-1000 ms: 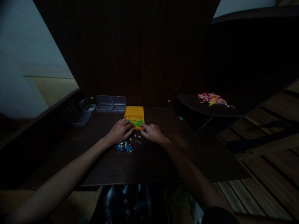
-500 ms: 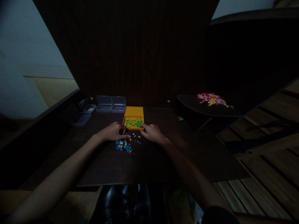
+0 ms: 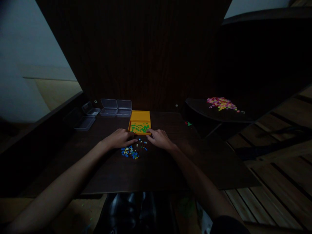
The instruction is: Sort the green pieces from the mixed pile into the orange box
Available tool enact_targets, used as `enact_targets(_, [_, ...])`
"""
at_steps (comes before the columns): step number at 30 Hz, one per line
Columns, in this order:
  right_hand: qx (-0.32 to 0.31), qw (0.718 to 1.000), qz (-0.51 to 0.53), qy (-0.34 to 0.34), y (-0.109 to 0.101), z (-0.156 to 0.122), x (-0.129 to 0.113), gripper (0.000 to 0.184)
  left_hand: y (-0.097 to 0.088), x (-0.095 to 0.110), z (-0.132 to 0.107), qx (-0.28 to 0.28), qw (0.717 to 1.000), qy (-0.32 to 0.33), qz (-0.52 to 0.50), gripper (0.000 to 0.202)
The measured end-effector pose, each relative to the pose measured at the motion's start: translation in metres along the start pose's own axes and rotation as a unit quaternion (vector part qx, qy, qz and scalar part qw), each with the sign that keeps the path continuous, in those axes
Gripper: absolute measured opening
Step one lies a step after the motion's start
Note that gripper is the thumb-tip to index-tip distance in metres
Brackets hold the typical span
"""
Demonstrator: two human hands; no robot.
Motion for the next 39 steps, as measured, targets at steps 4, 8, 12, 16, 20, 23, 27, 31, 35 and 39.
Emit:
enact_targets(4, [0.002, 1.0, -0.001, 0.0, 0.0, 0.0, 0.0, 0.032, 0.0, 0.004, -0.001, -0.003, 1.0, 0.0, 0.025, 0.037])
enact_targets(8, [-0.003, 1.0, -0.003, 0.006, -0.001, 0.0, 0.0, 0.032, -0.001, 0.007, -0.002, -0.009, 0.999, -0.003, 0.041, 0.037])
enact_targets(12, [-0.004, 1.0, -0.002, 0.003, -0.002, 0.0, -0.002, 0.033, 0.0, 0.009, -0.002, -0.007, 0.999, 0.003, 0.045, 0.036])
enact_targets(16, [-0.009, 1.0, -0.003, 0.005, -0.003, 0.0, -0.003, 0.033, 0.0, 0.01, -0.003, -0.007, 0.999, 0.005, 0.047, 0.036])
enact_targets(20, [-0.006, 1.0, -0.004, 0.001, -0.002, 0.0, -0.003, 0.033, 0.0, 0.011, -0.003, -0.006, 0.999, 0.006, 0.051, 0.036])
enact_targets(23, [-0.007, 1.0, -0.001, 0.002, -0.002, 0.0, -0.003, 0.033, 0.0, 0.011, -0.003, -0.006, 0.998, 0.007, 0.054, 0.036])
enact_targets(27, [-0.006, 1.0, 0.001, 0.004, -0.003, 0.0, -0.003, 0.034, 0.001, 0.011, -0.002, -0.011, 0.999, 0.003, 0.051, 0.036])
enact_targets(31, [-0.005, 1.0, 0.002, 0.003, -0.003, -0.001, -0.003, 0.033, 0.002, 0.01, -0.002, -0.006, 0.999, 0.003, 0.049, 0.037])
enact_targets(35, [-0.002, 1.0, 0.002, -0.001, -0.003, 0.0, -0.004, 0.033, 0.003, 0.009, -0.002, 0.002, 0.999, 0.002, 0.052, 0.038])
enact_targets(39, [-0.01, 1.0, -0.001, 0.005, -0.003, 0.0, -0.004, 0.032, 0.002, 0.01, -0.003, 0.003, 0.999, 0.002, 0.043, 0.038])
Point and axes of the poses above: each hand's wrist, its own z-axis towards the middle knuckle, its own y-axis out of the palm, x = y × z, the point moved 9 cm from there along z, towards the middle knuckle, and after that the axes turned 14 degrees about -y, right-handed, at the moved point
